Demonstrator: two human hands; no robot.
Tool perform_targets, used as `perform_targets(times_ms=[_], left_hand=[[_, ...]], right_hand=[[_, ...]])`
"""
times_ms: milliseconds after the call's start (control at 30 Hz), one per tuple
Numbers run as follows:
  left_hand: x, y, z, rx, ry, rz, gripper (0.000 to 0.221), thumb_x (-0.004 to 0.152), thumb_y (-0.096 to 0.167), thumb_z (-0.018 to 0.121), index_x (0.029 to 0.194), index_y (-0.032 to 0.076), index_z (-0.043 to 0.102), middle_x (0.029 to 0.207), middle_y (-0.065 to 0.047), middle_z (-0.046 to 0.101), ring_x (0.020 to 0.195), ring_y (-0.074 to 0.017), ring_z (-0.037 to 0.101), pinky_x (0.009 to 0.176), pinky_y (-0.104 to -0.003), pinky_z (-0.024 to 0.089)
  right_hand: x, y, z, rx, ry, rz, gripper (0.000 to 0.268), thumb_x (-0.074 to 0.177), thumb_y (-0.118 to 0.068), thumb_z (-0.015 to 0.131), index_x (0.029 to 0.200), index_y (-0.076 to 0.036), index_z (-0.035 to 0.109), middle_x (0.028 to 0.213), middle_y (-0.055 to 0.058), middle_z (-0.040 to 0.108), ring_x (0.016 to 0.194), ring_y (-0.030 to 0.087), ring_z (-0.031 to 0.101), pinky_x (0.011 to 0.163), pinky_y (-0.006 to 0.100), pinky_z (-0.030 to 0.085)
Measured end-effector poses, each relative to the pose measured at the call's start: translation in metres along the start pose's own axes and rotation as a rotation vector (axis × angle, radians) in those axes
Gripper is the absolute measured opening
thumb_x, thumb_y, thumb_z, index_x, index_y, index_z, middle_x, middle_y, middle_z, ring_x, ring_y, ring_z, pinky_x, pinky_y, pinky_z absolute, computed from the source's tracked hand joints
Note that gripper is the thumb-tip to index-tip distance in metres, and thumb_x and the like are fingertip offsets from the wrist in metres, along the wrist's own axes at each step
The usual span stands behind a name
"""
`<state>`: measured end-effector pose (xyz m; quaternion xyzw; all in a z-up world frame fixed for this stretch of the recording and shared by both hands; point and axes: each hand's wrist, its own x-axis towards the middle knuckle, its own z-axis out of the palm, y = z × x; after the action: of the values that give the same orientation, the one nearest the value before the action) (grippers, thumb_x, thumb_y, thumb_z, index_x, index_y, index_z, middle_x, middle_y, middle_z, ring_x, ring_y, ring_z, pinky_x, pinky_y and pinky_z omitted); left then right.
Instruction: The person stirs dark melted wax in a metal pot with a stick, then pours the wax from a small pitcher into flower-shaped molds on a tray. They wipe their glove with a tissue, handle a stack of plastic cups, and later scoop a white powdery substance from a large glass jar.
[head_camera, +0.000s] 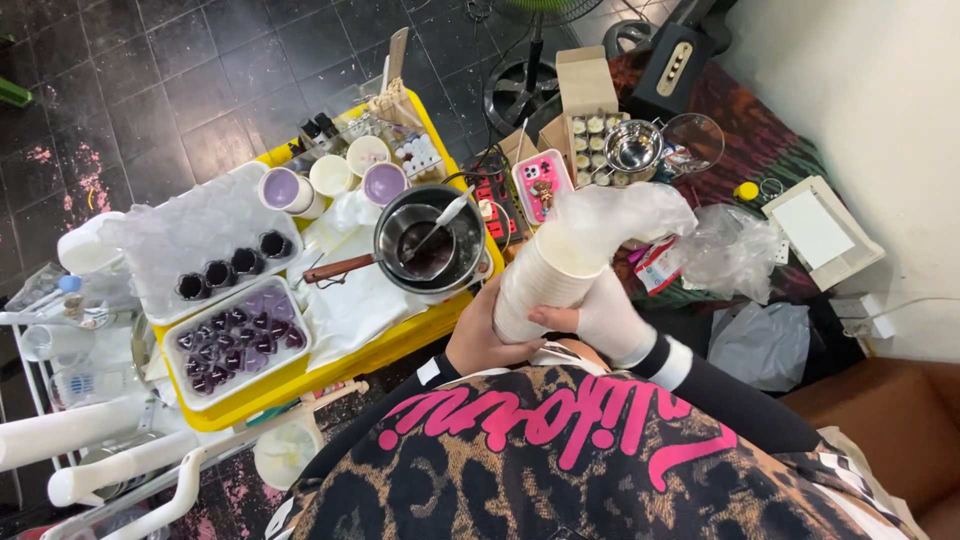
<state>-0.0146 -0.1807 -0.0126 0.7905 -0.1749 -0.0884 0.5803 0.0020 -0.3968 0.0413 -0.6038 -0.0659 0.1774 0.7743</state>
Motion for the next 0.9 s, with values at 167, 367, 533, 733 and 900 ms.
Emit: perform_targets(times_ms=[167,367,533,733,900], left_hand=[[-0.019,-0.001,-0.02,-0.109,-0.01,0.066,0.102,0.07,0.029,0.093,0.152,-0.002,0.039,0.139,-0.018,0.061,0.131,-0.0281,0.062,0.112,-0.04,0.047],[-0.047,0.004,-0.037,-0.121,-0.002,0.093,0.105,0.072,0.021,0.095,0.154,-0.001,0.035,0.145,-0.018,0.058,0.136,-0.0282,0.058,0.115,-0.041,0.045],[-0.079,-0.007,-0.041,-0.273,0.108,0.06,0.102,0.076,0.015,0.093,0.156,0.0,0.032,0.148,-0.017,0.056,0.139,-0.0274,0.057,0.116,-0.042,0.046],[-0.099,-0.008,-0.053,-0.28,0.168,0.081,0.101,0.077,0.013,0.092,0.156,0.0,0.031,0.148,-0.017,0.055,0.139,-0.0268,0.057,0.116,-0.042,0.046],[-0.12,-0.007,-0.062,-0.292,0.218,0.093,0.1,0.078,0.012,0.09,0.156,0.0,0.029,0.148,-0.017,0.055,0.138,-0.0259,0.056,0.116,-0.041,0.045]], right_hand=[[0.012,-0.05,0.012,0.018,-0.198,-0.278,0.12,0.072,-0.027,0.094,0.16,-0.006,0.015,0.156,0.011,0.048,0.144,0.027,0.05,0.12,0.044,0.043],[0.013,-0.054,0.067,0.179,0.019,-0.339,0.135,0.073,-0.037,0.097,0.164,-0.008,0.002,0.152,0.012,0.049,0.138,0.029,0.052,0.118,0.045,0.045],[0.012,0.003,0.083,-0.031,-0.157,-0.356,0.115,0.074,-0.032,0.096,0.162,0.001,0.031,0.151,0.011,0.052,0.14,0.023,0.054,0.122,0.041,0.043],[0.017,-0.01,0.112,-0.273,-0.298,-0.287,0.093,0.077,-0.032,0.091,0.152,-0.001,0.044,0.145,0.011,0.058,0.135,0.021,0.057,0.115,0.037,0.046],[0.024,-0.048,0.131,-0.5,-0.52,-0.143,0.09,0.069,-0.034,0.094,0.143,-0.001,0.053,0.141,0.012,0.063,0.134,0.024,0.059,0.115,0.038,0.045]])
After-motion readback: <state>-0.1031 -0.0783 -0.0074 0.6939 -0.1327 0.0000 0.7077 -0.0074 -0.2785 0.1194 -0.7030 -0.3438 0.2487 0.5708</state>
